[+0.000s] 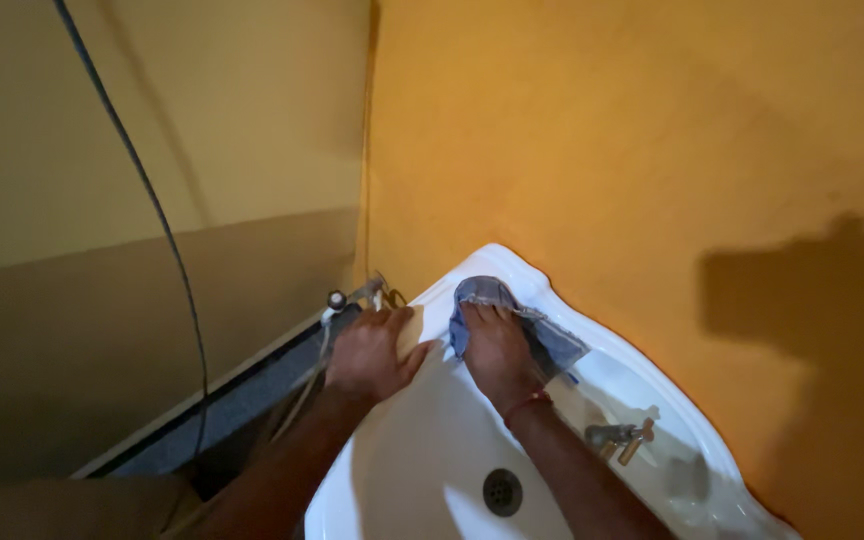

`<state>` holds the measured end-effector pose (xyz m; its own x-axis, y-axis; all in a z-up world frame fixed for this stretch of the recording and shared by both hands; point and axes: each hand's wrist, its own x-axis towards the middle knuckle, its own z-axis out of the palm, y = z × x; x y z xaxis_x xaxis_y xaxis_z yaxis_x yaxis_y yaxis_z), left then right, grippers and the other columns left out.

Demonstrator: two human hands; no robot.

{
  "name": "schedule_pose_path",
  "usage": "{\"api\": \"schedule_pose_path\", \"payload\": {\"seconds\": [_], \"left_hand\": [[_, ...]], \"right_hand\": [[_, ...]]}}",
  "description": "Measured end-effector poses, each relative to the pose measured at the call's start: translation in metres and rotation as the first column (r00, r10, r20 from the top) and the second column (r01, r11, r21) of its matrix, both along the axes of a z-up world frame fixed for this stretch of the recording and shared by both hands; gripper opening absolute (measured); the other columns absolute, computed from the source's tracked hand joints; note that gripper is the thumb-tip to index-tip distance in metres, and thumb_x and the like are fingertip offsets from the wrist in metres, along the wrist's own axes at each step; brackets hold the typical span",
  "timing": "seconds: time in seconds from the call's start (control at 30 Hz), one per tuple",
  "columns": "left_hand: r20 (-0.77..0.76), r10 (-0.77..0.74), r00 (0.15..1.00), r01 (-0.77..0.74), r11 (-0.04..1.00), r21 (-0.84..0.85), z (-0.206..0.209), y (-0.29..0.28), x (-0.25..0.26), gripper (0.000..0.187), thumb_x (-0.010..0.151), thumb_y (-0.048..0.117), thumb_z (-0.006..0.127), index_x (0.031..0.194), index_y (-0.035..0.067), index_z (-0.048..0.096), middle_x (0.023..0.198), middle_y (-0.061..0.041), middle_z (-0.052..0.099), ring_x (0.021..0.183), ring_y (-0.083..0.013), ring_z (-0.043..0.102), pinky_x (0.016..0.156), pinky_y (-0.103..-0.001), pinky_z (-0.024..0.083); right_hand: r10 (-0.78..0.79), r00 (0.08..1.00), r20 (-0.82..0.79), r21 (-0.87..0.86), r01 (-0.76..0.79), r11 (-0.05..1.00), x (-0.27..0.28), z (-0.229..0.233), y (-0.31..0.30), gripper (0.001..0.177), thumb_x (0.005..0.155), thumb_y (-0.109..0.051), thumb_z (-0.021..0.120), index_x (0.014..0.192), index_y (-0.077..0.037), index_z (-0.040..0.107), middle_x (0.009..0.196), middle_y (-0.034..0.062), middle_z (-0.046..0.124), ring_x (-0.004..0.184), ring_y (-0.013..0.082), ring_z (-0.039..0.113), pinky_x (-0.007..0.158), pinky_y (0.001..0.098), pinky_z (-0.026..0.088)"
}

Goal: The person wipes the edges and basin of a white bathroom sink using a cloth. They repeatedly wet the cloth under the faucet and continue wiping different sections of the sink surface.

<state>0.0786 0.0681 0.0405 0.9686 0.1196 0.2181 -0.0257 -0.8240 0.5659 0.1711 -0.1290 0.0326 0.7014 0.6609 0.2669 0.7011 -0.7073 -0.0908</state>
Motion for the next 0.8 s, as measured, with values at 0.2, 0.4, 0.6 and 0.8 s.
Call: {"api": "schedule_pose_path", "payload": {"seconds": [0.2, 0.4, 0.6, 0.8], "left_hand": [[-0.016, 0.007, 1.0, -0.007, 0.999, -0.041, 0.009, 0.001, -0.004, 0.061, 0.082, 0.049, 0.075, 0.126, 0.007, 0.065, 0.113, -0.02, 0.071, 0.111, -0.0379, 0.065, 0.095, -0.046, 0.053], [-0.105, -0.019, 0.994, 0.018, 1.0, -0.017, 0.012, 0.001, -0.001, 0.071, 0.082, 0.046, 0.076, 0.136, 0.006, 0.055, 0.121, -0.021, 0.067, 0.116, -0.0395, 0.062, 0.098, -0.049, 0.05], [-0.189, -0.051, 0.981, 0.054, 0.999, 0.01, 0.008, 0.003, 0.001, 0.08, 0.078, 0.036, 0.076, 0.147, 0.008, 0.045, 0.124, -0.022, 0.066, 0.118, -0.0389, 0.062, 0.102, -0.047, 0.049], [-0.155, -0.02, 0.988, 0.016, 0.999, -0.029, 0.014, 0.002, -0.001, 0.081, 0.077, 0.042, 0.082, 0.142, 0.008, 0.048, 0.125, -0.026, 0.063, 0.117, -0.0429, 0.061, 0.099, -0.048, 0.049]], "right_hand": [[0.06, 0.996, 0.07, 0.09, -0.066, 0.994, -0.006, 0.015, 0.006, 0.038, 0.08, 0.002, 0.06, 0.117, 0.004, 0.067, 0.114, 0.0208, 0.069, 0.113, 0.0417, 0.057, 0.105, 0.0468, 0.043], [0.129, 0.99, -0.051, 0.229, -0.114, 0.967, -0.019, 0.029, 0.017, 0.032, 0.078, 0.008, 0.06, 0.108, 0.002, 0.069, 0.103, 0.0209, 0.072, 0.105, 0.0393, 0.062, 0.097, 0.0482, 0.048], [0.199, 0.975, -0.103, 0.414, -0.14, 0.9, -0.062, 0.022, 0.035, 0.03, 0.081, 0.008, 0.056, 0.108, 0.001, 0.069, 0.103, 0.0203, 0.073, 0.105, 0.0397, 0.064, 0.093, 0.0453, 0.053], [0.007, 0.994, -0.105, 0.297, 0.024, 0.955, -0.021, 0.037, 0.011, 0.033, 0.086, 0.006, 0.053, 0.116, 0.0, 0.067, 0.113, 0.0229, 0.069, 0.105, 0.039, 0.064, 0.094, 0.0446, 0.052]]}}
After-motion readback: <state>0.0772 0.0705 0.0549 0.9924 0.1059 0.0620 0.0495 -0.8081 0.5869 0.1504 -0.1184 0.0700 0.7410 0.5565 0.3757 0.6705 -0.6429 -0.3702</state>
